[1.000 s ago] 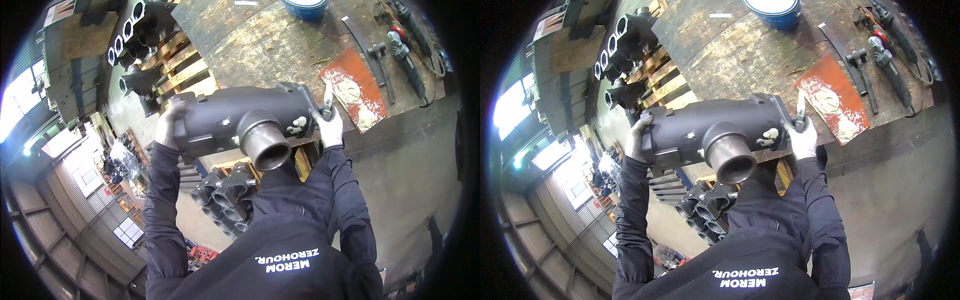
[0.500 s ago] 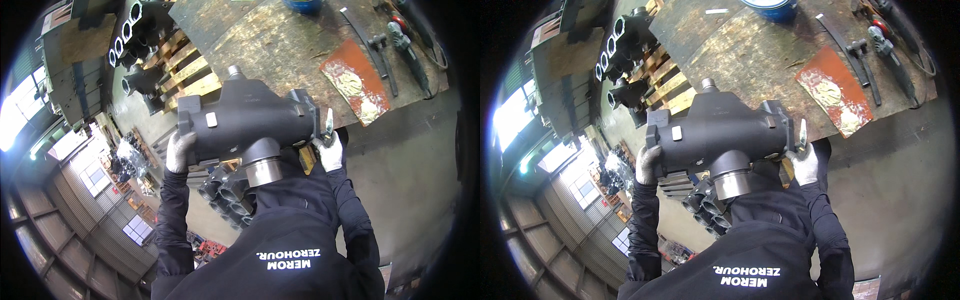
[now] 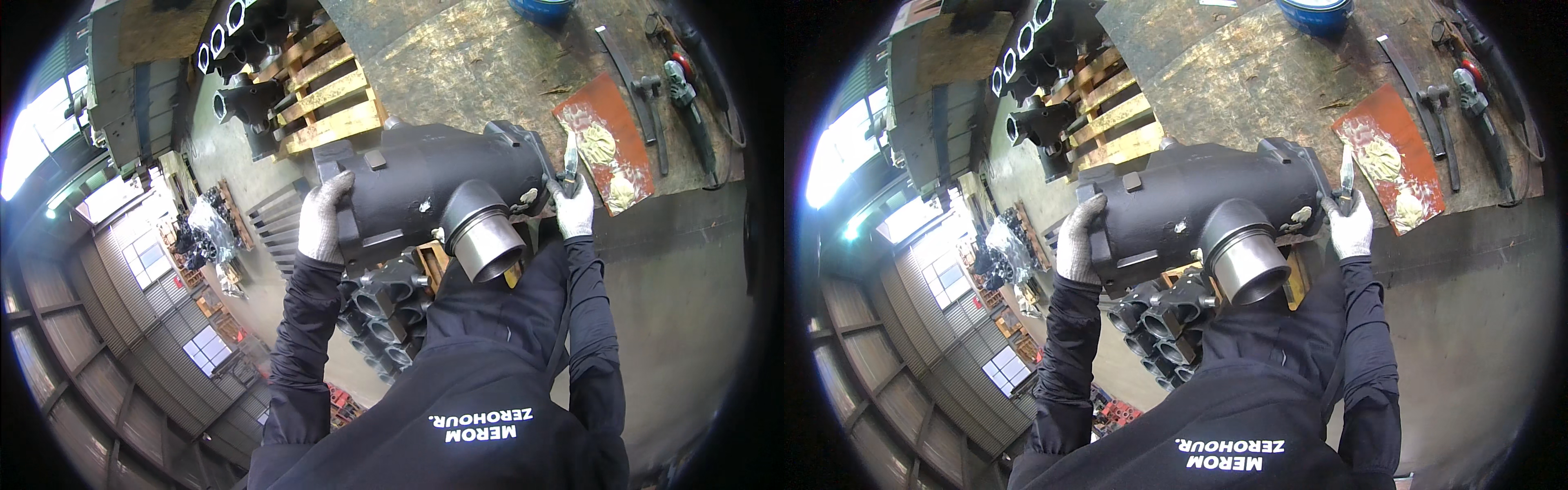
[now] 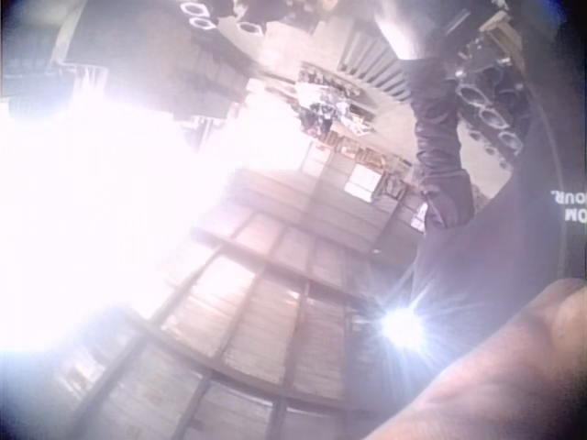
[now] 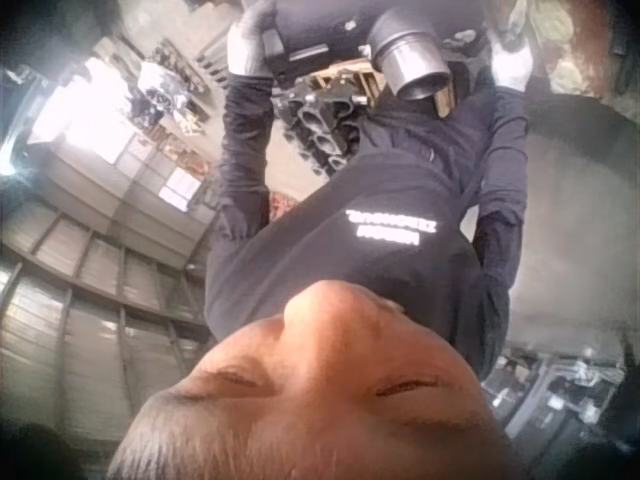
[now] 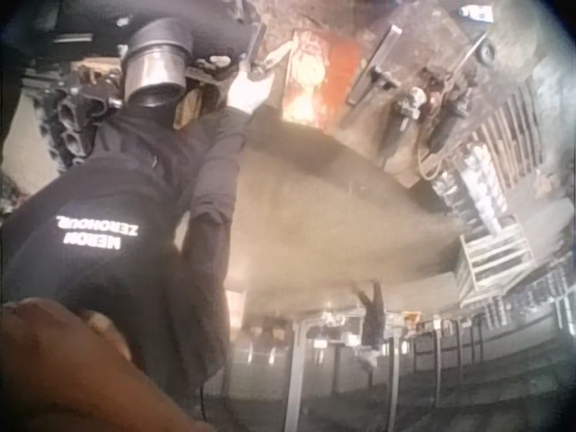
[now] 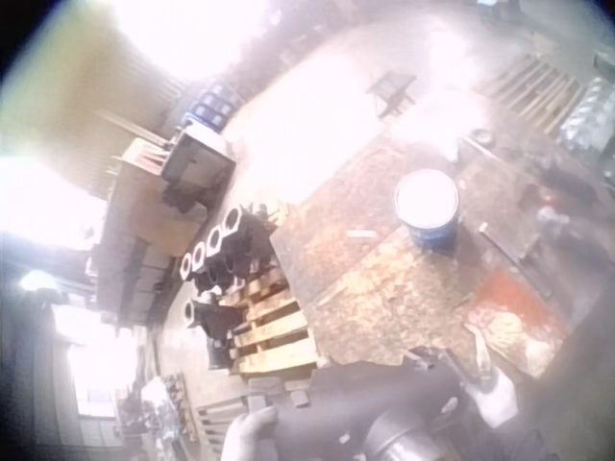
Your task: The person scoops a white paste from a red board using a putty knife and applies it to the exterior surface of a large black metal pipe component. They rotate the component to reach different areas and continue spreading the paste along the body and flange.
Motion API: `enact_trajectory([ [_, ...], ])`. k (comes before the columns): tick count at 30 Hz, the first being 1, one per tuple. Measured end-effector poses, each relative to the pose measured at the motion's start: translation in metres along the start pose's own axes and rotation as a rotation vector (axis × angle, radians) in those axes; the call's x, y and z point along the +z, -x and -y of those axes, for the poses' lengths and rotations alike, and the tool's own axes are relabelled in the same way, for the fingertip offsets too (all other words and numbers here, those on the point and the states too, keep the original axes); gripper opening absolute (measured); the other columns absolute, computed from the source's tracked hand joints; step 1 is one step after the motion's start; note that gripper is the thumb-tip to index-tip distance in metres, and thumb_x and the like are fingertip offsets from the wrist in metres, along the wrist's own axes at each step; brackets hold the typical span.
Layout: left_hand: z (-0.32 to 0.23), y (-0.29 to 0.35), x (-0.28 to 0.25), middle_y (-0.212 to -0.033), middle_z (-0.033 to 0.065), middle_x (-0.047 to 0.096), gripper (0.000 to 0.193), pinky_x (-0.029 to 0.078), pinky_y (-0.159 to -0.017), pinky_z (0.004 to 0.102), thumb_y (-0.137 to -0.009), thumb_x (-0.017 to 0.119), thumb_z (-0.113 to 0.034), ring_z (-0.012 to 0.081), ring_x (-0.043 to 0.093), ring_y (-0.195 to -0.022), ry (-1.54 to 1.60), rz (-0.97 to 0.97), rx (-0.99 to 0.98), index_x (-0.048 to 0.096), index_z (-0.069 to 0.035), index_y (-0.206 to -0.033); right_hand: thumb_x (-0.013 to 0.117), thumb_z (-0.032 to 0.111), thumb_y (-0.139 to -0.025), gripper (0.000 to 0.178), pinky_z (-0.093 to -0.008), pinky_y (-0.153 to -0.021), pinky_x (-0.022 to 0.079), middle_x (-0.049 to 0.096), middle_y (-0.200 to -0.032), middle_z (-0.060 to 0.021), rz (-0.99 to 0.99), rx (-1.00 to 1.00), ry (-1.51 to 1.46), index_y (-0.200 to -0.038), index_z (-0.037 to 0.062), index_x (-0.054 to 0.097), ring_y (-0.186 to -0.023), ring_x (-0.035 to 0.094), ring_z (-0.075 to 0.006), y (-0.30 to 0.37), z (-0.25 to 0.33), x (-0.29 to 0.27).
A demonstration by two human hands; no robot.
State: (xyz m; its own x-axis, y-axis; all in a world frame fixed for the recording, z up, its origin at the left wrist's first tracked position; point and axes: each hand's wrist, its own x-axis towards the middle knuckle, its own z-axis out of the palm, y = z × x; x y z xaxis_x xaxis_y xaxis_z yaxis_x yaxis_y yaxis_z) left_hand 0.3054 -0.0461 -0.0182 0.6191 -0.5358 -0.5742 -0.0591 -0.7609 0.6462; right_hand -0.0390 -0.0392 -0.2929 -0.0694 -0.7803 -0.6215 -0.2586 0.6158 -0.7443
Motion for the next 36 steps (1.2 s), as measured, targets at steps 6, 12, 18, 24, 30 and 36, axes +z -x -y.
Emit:
enact_trajectory([
  [6, -0.010, 0.018, 0.011, -0.084, -0.0009, 0.063, 0.030, 0.045, -0.080, 0.0290, -0.097, 0.067, -0.032, 0.0111, 0.056, -0.079, -0.076, 0.020, 0.040, 0.071, -0.002, -0.094, 0.081, 0.019, -0.091, 0.036, -0.0302, -0.073, 0.054, 0.072, -0.099, -0.0088, -0.003, 0.024, 0.031, -0.115, -0.0016, 0.065, -0.083, 0.066, -0.0149, 0.004, -0.020, -0.007],
  [12, -0.006, 0.028, 0.013, -0.087, 0.0014, 0.068, 0.030, 0.048, -0.081, 0.0290, -0.097, 0.068, -0.029, 0.0128, 0.061, -0.082, -0.029, 0.036, 0.062, 0.073, 0.000, -0.100, 0.082, 0.022, -0.090, 0.041, -0.0318, -0.076, 0.054, 0.072, -0.101, -0.0115, -0.024, -0.029, 0.043, -0.117, -0.0032, 0.064, -0.086, 0.066, -0.0169, 0.005, -0.033, -0.005],
  [18, 0.003, 0.022, 0.014, -0.099, 0.0063, 0.070, 0.032, 0.055, -0.085, 0.0345, -0.093, 0.073, -0.030, 0.0199, 0.068, -0.092, 0.123, 0.020, -0.072, 0.072, -0.002, -0.109, 0.083, 0.025, -0.091, 0.037, -0.0302, -0.065, 0.051, 0.069, -0.086, -0.0051, -0.035, 0.022, -0.005, -0.110, -0.0012, 0.064, -0.069, 0.062, -0.0108, -0.008, -0.017, -0.003],
  [24, 0.001, 0.031, 0.030, -0.102, 0.0082, 0.071, 0.037, 0.059, -0.084, 0.0344, -0.094, 0.074, -0.029, 0.0209, 0.070, -0.092, 0.218, -0.027, -0.077, 0.068, -0.002, -0.117, 0.072, 0.028, -0.100, 0.040, -0.0304, -0.073, 0.053, 0.070, -0.093, -0.0083, -0.012, -0.007, 0.025, -0.122, -0.0036, 0.061, -0.075, 0.064, -0.0130, -0.028, -0.031, -0.005],
  [30, -0.002, 0.036, 0.027, -0.104, 0.0043, 0.068, 0.028, 0.052, -0.088, 0.0295, -0.099, 0.068, -0.025, 0.0157, 0.065, -0.095, -0.018, -0.164, -0.001, 0.070, -0.004, -0.116, 0.057, 0.035, -0.107, 0.049, -0.0401, -0.086, 0.056, 0.075, -0.117, -0.0162, -0.275, 0.026, 0.190, -0.147, 0.0058, 0.052, -0.094, 0.071, -0.0284, 0.027, -0.044, -0.054],
  [36, 0.002, 0.025, 0.023, -0.107, 0.0044, 0.068, 0.035, 0.052, -0.092, 0.0336, -0.096, 0.073, -0.032, 0.0181, 0.063, -0.101, 0.265, -0.077, -0.089, 0.071, -0.003, -0.115, 0.064, 0.033, -0.100, 0.042, -0.0520, -0.097, 0.053, 0.069, -0.125, -0.0205, -0.479, -0.018, 0.392, -0.140, 0.0204, 0.063, -0.115, 0.066, -0.0431, 0.065, -0.096, -0.115],
])
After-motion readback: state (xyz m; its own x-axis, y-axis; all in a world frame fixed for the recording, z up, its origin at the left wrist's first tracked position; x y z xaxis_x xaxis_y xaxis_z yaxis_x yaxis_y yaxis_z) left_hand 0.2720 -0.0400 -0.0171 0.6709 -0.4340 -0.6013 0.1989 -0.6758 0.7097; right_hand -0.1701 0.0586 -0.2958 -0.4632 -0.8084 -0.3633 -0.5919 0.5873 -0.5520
